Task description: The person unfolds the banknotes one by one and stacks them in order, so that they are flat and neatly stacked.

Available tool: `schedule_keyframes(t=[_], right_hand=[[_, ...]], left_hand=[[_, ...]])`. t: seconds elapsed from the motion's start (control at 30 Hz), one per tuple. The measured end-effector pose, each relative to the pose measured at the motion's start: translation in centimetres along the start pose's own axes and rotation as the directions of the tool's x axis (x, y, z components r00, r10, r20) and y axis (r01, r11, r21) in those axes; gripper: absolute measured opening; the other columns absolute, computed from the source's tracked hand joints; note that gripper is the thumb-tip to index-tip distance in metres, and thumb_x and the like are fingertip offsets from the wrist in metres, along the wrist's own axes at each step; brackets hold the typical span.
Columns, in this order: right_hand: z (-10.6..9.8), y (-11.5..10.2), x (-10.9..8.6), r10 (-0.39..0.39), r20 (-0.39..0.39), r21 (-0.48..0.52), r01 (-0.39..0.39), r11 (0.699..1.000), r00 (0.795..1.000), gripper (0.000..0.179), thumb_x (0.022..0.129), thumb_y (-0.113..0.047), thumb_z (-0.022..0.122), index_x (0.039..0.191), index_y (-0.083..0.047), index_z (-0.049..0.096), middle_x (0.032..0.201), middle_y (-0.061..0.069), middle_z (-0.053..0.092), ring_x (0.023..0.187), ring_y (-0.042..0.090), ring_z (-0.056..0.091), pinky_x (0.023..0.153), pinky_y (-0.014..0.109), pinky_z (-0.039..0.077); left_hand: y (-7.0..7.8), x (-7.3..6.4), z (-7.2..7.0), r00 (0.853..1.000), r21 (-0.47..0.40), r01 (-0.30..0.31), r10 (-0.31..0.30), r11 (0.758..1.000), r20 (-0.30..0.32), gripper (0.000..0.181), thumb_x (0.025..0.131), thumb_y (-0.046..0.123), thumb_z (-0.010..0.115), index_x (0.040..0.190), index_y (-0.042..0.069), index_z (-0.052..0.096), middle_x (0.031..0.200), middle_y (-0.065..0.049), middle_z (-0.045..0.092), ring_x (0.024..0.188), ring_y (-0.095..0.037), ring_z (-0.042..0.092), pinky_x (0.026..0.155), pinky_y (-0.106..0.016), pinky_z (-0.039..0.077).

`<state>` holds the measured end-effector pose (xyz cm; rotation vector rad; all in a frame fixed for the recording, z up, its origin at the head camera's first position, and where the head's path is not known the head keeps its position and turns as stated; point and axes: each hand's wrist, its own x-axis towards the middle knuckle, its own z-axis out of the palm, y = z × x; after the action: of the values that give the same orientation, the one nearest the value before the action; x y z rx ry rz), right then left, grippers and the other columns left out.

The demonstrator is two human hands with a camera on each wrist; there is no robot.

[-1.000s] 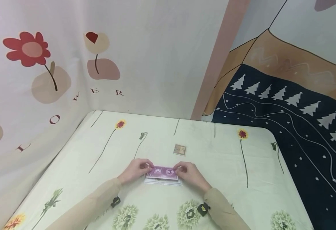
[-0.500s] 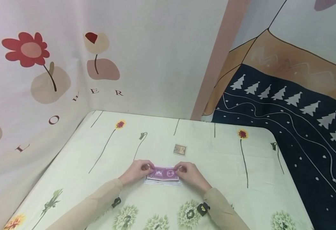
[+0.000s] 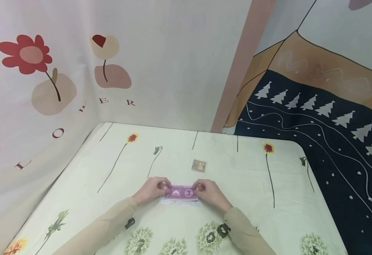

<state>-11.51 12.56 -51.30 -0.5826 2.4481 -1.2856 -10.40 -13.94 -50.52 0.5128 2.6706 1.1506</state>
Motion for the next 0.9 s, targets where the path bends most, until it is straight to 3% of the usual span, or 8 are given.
schedule_keyframes(t=[0.17,0.67,0.9], right_hand=[[0.0,-0.05,0.06,0.0,0.005,0.017,0.0,1.0,1.0,0.013,0.084,-0.002,0.068,0.096,-0.006,0.068,0.07,-0.004,0.055,0.061,0.01,0.049,0.055,0.022,0.042],[0.25,0.13,0.12,0.003,-0.001,0.004,-0.003,1.0,1.0,0.015,0.082,-0.001,0.07,0.095,-0.007,0.067,0.068,-0.004,0.053,0.059,0.009,0.047,0.054,0.022,0.04],[0.21,0.09,-0.28,-0.003,-0.009,0.035,0.003,0.999,1.0,0.014,0.084,-0.004,0.069,0.097,-0.005,0.068,0.069,-0.004,0.054,0.057,0.007,0.047,0.053,0.021,0.04]], left_hand=[[0.25,0.05,-0.26,1.0,0.04,0.012,-0.013,0.999,0.018,0.013,0.082,0.012,0.076,0.094,0.013,0.071,0.06,0.01,0.05,0.054,-0.006,0.043,0.053,-0.024,0.037],[0.34,0.13,-0.29,0.999,0.032,0.032,-0.034,0.999,0.043,0.015,0.081,0.01,0.076,0.095,0.013,0.07,0.061,0.009,0.051,0.055,-0.007,0.044,0.053,-0.024,0.036],[0.21,0.24,-0.88,0.987,-0.065,0.11,-0.102,0.992,0.122,0.018,0.081,0.009,0.075,0.099,0.01,0.07,0.063,0.003,0.051,0.057,-0.009,0.043,0.052,-0.023,0.037]])
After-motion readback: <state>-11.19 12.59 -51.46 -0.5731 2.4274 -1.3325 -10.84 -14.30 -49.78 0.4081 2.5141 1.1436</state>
